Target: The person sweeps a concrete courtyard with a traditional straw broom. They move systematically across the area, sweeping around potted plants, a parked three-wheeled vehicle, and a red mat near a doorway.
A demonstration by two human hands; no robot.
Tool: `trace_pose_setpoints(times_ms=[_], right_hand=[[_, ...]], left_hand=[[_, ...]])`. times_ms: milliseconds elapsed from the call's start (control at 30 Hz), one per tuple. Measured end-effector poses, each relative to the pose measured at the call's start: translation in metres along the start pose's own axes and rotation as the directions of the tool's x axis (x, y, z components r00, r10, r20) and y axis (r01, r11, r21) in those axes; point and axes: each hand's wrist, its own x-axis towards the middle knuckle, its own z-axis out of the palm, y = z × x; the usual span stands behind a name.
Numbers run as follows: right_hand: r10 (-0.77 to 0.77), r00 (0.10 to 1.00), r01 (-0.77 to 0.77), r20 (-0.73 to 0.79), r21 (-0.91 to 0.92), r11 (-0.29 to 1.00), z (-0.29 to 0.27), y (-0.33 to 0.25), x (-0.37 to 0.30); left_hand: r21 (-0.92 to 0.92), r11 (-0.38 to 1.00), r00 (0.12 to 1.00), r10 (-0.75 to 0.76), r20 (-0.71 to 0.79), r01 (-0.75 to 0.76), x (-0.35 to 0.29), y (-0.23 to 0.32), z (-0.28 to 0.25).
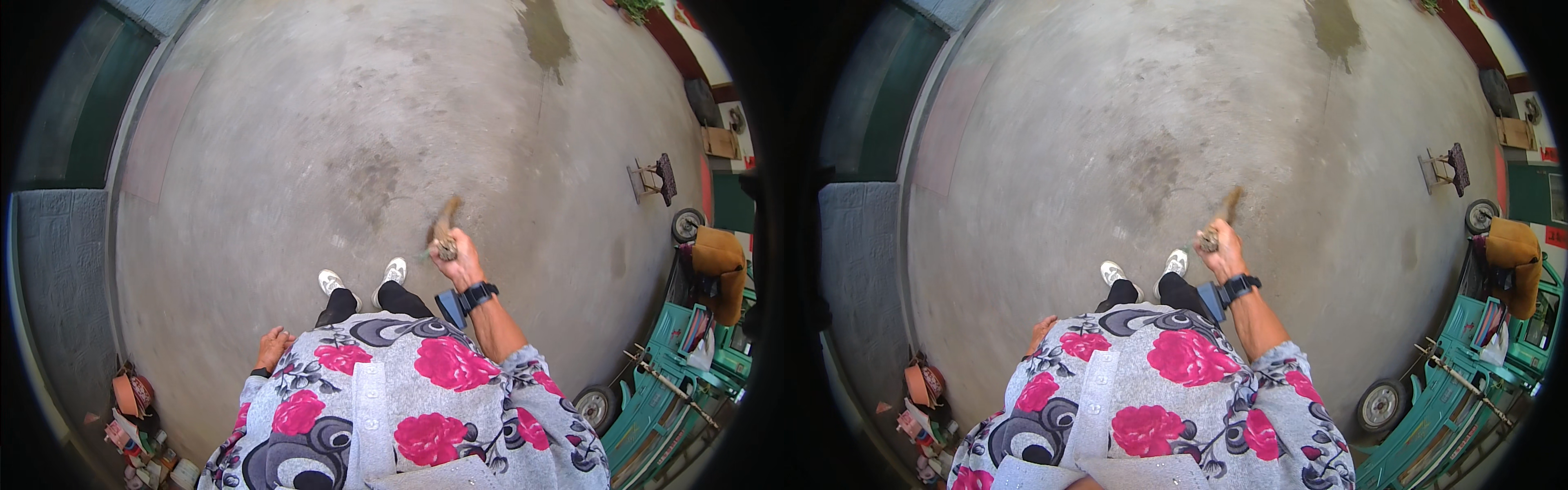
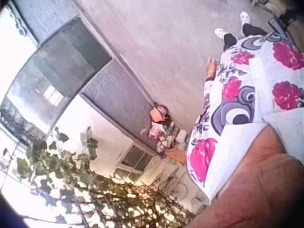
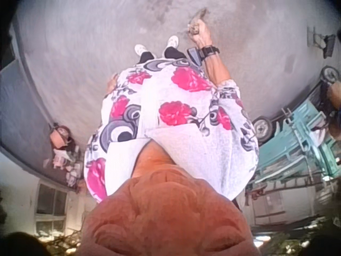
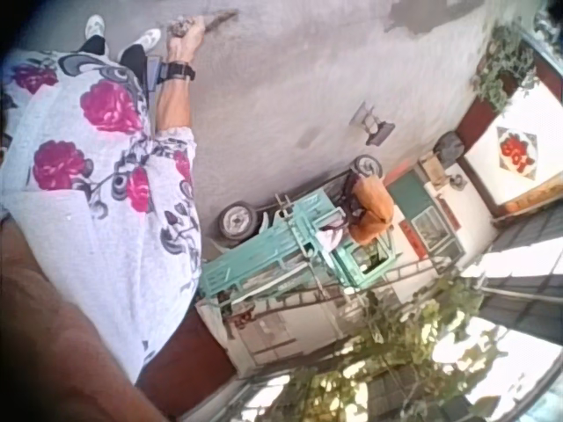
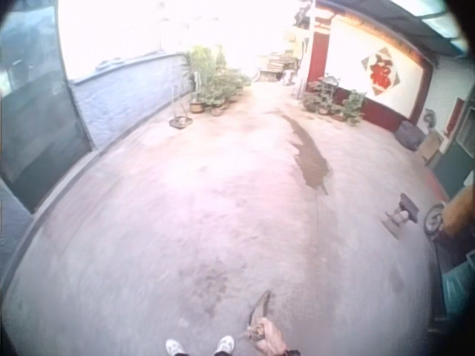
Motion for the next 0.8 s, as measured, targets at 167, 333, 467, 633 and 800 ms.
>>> trace_pose_setpoints(times_ms=[167, 333, 467, 633, 800], right_hand=[[0.078, 0.989, -0.055, 0.124, -0.181, 0.982, 0.046, -0.019, -0.005], [-0.054, 0.975, 0.153, 0.215, -0.475, 0.867, 0.020, -0.022, -0.046], [0.209, 0.949, 0.022, 0.235, -0.712, 0.702, -0.012, 0.002, -0.092], [0.448, 0.891, -0.215, 0.076, -0.798, 0.563, -0.011, -0.015, -0.121], [0.540, 0.841, -0.260, 0.022, -0.860, 0.440, 0.000, 0.021, -0.093]], left_hand=[[-0.160, 0.980, 0.993, -0.120, -0.020, 0.116, -0.006, -0.007, -0.004], [-0.238, 0.968, 0.995, -0.093, -0.038, 0.081, -0.010, -0.003, 0.000], [-0.256, 0.958, 0.991, -0.136, -0.018, 0.127, -0.013, -0.009, 0.005], [-0.234, 0.965, 0.993, -0.118, 0.010, 0.117, -0.012, -0.020, 0.010], [-0.299, 0.947, 0.991, -0.130, -0.009, 0.121, -0.003, -0.029, 0.009]])
